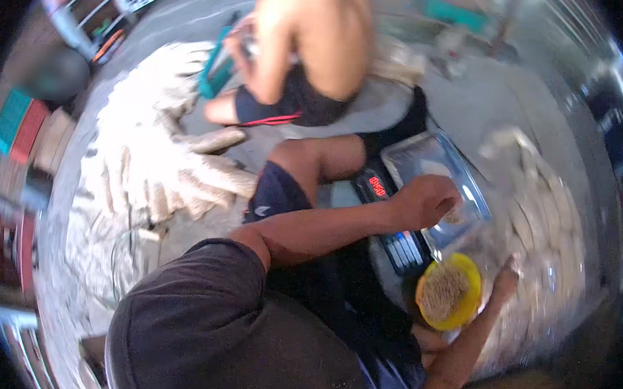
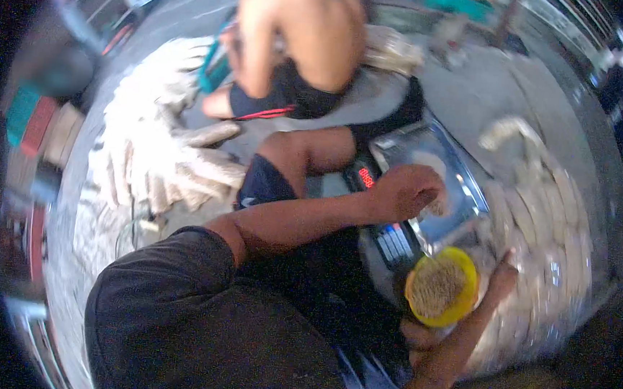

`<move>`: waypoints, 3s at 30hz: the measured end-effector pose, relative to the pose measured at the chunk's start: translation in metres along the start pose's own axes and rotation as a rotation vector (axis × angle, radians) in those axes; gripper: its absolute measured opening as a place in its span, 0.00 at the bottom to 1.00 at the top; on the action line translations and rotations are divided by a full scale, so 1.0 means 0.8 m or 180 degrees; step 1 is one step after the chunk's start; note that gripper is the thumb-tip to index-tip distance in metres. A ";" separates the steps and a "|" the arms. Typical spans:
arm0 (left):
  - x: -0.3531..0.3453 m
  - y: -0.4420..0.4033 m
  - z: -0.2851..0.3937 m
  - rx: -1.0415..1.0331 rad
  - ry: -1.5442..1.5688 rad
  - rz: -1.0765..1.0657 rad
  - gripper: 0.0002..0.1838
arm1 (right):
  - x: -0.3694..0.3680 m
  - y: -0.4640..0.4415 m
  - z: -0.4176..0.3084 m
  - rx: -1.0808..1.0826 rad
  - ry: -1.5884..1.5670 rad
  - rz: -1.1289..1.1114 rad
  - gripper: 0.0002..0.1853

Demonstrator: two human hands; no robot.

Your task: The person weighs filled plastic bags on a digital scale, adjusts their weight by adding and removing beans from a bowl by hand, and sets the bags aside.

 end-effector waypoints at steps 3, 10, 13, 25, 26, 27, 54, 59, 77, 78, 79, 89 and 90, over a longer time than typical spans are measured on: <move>0.147 0.002 -0.002 0.0572 0.0395 0.0741 0.12 | -0.052 -0.097 0.021 0.0443 0.0958 0.0027 0.43; 0.476 0.108 0.087 0.0245 -0.0636 0.3048 0.05 | -0.037 -0.147 0.013 0.1621 -0.2816 -0.0475 0.21; 0.557 0.134 0.057 0.1463 -0.1986 0.2423 0.10 | 0.034 -0.117 -0.055 0.1672 -0.3822 0.0178 0.11; 0.811 0.601 -0.231 0.4176 -0.4408 0.2145 0.19 | 0.146 0.095 -0.268 0.0948 -0.4545 -0.0398 0.07; 0.822 0.665 -0.265 0.4414 -0.4125 0.1990 0.22 | 0.152 0.119 -0.297 0.1130 -0.4861 -0.0596 0.10; 0.810 0.702 -0.278 0.4096 -0.3513 0.2394 0.21 | 0.150 0.128 -0.297 0.1134 -0.4837 -0.0751 0.10; -0.121 0.076 0.151 -0.1326 0.0968 -0.1607 0.14 | -0.061 0.194 -0.034 0.0994 -0.0648 -0.1338 0.24; -0.167 0.012 0.111 0.0130 -0.0589 -0.0350 0.16 | -0.070 0.174 -0.036 0.0970 -0.1141 -0.1590 0.20; -0.170 0.051 0.057 0.0962 0.0174 -0.0737 0.11 | -0.133 0.218 -0.045 0.0955 -0.0344 -0.1374 0.28; -0.171 0.048 0.058 0.0926 0.0141 -0.0769 0.12 | -0.132 0.217 -0.048 0.1183 -0.0566 -0.1228 0.27; -0.171 0.044 0.058 0.0885 0.0107 -0.0801 0.12 | -0.129 0.216 -0.043 0.1102 -0.0633 -0.1147 0.26; -0.181 0.023 0.053 0.0504 -0.0087 -0.1012 0.11 | -0.124 0.184 0.021 -0.1055 -0.5790 -0.2402 0.15; -0.187 0.025 0.054 0.0422 0.0048 -0.0927 0.11 | -0.119 0.190 0.014 -0.1309 -0.6382 -0.2690 0.15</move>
Point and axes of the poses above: each hand's wrist, its own y-axis away from the middle knuckle, its own x-axis out of the back of the hand, z = x × y, the point moved 4 cm from there along -y, towards the middle knuckle, and after that the axes turned 8 degrees about -z, right-handed, at the moved point
